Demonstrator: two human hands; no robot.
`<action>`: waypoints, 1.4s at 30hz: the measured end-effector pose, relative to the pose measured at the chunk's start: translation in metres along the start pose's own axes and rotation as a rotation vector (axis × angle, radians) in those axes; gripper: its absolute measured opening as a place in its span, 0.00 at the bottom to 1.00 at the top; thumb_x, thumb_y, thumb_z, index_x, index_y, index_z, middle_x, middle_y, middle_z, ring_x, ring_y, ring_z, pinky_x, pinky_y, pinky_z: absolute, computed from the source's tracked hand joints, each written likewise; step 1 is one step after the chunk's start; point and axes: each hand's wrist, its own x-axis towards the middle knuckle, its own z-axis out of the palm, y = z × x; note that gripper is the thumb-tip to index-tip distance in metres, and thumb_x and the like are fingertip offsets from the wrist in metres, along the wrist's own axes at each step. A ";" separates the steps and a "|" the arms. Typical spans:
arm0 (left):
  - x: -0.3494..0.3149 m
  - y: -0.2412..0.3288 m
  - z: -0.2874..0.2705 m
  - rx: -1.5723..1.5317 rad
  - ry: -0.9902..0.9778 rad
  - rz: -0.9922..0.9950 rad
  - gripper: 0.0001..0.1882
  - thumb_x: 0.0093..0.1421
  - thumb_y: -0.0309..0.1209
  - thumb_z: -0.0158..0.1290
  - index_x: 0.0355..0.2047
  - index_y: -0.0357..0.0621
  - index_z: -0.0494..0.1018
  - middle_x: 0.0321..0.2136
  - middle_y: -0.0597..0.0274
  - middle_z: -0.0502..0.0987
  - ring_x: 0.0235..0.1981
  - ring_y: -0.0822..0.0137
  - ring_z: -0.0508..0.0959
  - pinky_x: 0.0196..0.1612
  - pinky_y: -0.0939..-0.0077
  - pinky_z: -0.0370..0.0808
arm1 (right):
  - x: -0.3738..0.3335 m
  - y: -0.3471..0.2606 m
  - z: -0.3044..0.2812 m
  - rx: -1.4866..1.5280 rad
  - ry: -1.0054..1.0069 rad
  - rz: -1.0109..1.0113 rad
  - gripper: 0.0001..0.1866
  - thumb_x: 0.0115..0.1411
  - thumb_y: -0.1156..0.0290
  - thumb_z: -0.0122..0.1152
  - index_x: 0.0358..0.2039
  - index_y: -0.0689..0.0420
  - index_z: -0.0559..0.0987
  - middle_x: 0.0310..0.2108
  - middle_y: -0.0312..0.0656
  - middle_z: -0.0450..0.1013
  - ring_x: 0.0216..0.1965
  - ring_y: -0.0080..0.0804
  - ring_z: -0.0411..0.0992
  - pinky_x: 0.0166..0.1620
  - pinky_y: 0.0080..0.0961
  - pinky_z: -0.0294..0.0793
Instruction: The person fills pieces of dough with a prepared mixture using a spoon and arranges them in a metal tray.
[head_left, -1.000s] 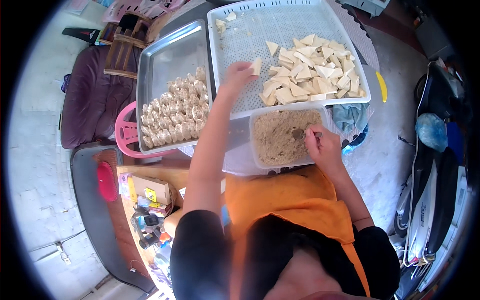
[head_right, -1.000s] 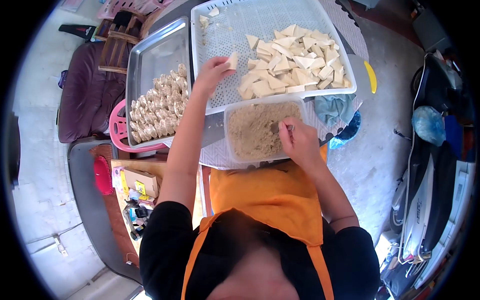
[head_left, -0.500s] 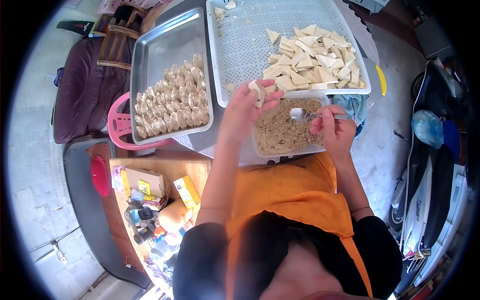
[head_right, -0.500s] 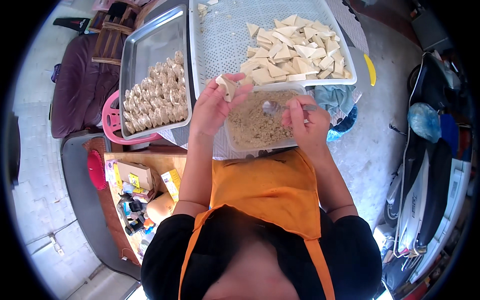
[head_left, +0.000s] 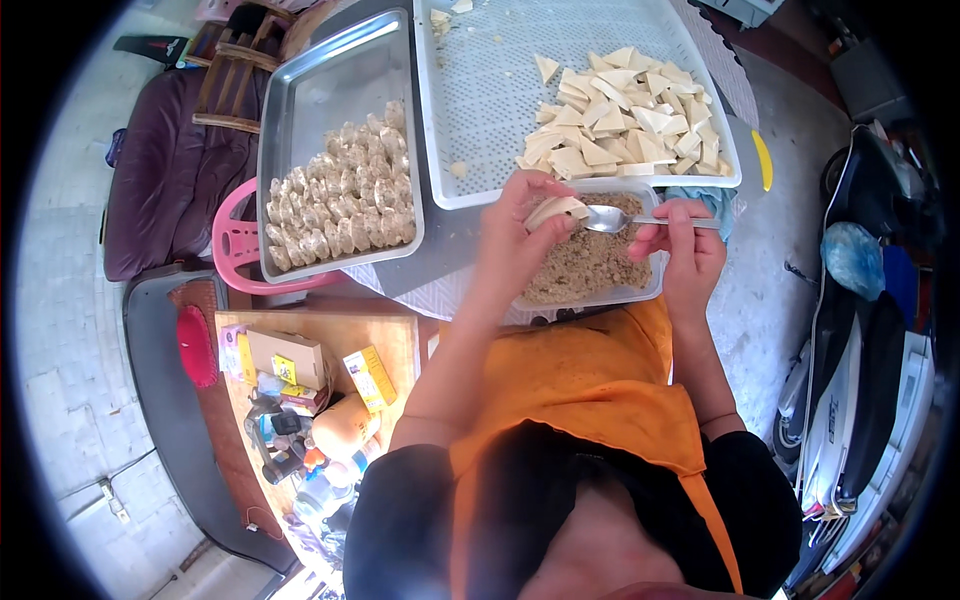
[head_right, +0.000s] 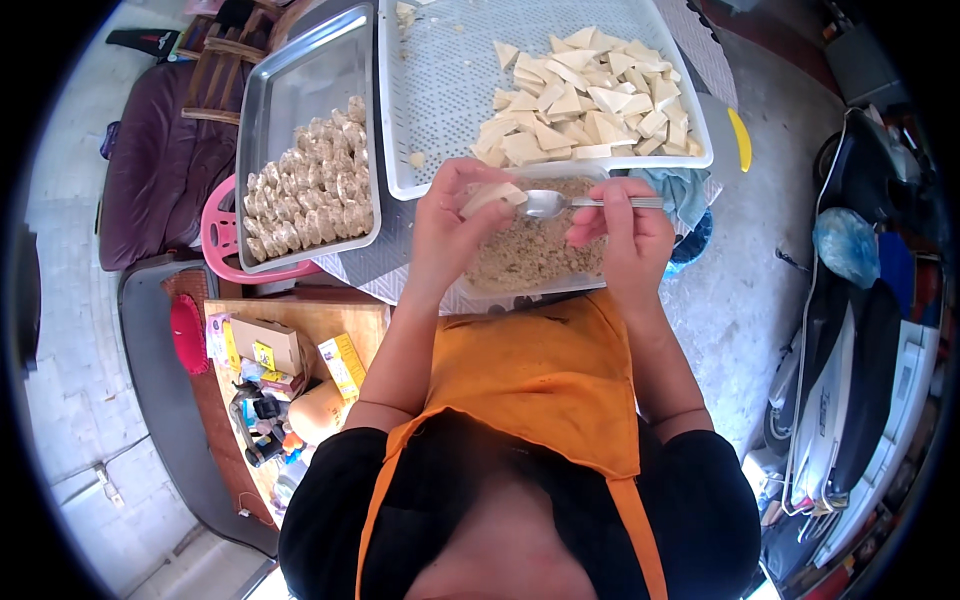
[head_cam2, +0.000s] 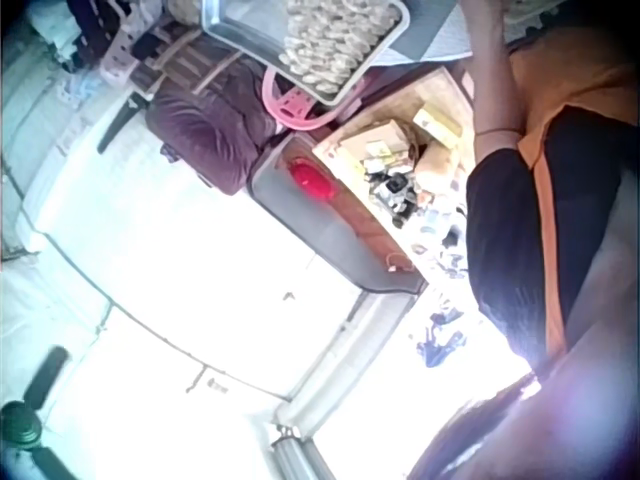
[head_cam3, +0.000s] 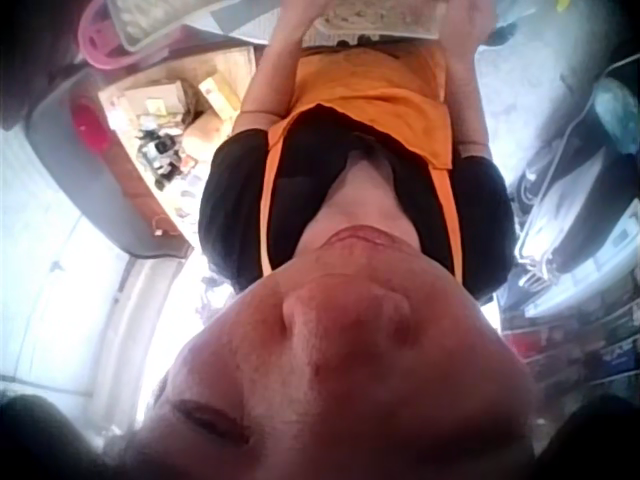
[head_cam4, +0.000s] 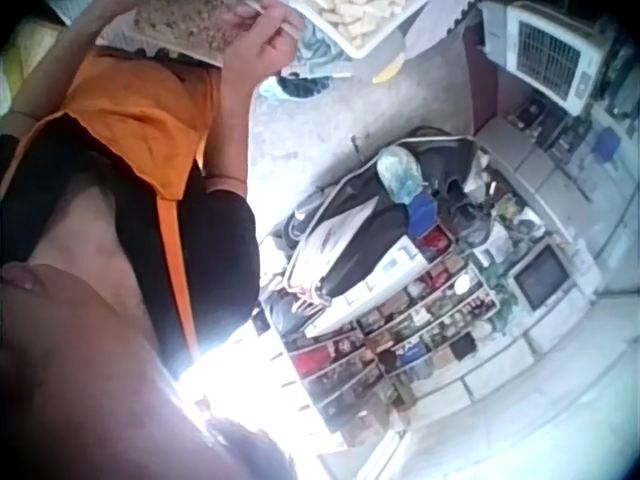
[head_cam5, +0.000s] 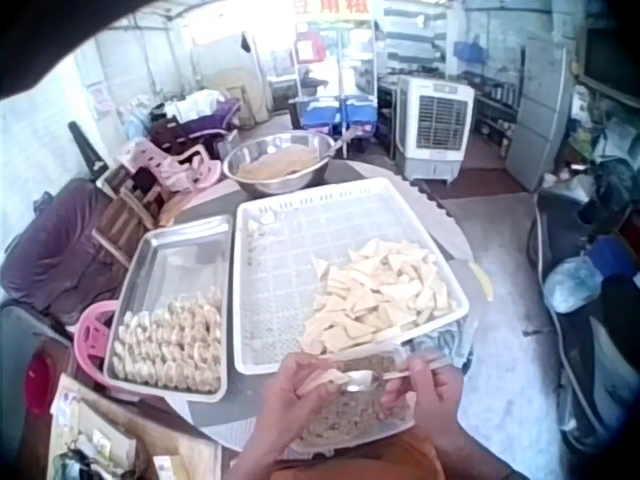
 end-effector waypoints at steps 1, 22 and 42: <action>0.000 0.001 -0.001 0.041 0.005 -0.013 0.15 0.56 0.17 0.51 0.44 0.40 0.64 0.39 0.54 0.76 0.36 0.71 0.78 0.37 0.77 0.76 | 0.000 -0.001 -0.001 -0.065 -0.033 -0.033 0.10 0.65 0.70 0.44 0.32 0.62 0.72 0.21 0.42 0.72 0.20 0.29 0.74 0.24 0.21 0.74; -0.011 -0.004 0.000 -0.433 0.027 -0.245 0.16 0.61 0.19 0.38 0.49 0.41 0.63 0.47 0.57 0.69 0.52 0.57 0.71 0.49 0.66 0.75 | 0.007 0.011 -0.015 -0.666 -0.430 -0.229 0.07 0.60 0.74 0.49 0.31 0.63 0.75 0.26 0.41 0.74 0.25 0.37 0.75 0.29 0.28 0.73; -0.016 -0.011 0.011 0.052 -0.166 -0.136 0.22 0.56 0.19 0.37 0.50 0.44 0.67 0.41 0.64 0.74 0.36 0.78 0.72 0.33 0.88 0.67 | -0.019 0.012 0.020 -0.596 -0.314 -0.673 0.05 0.51 0.80 0.57 0.29 0.59 0.75 0.24 0.44 0.73 0.24 0.41 0.73 0.27 0.29 0.73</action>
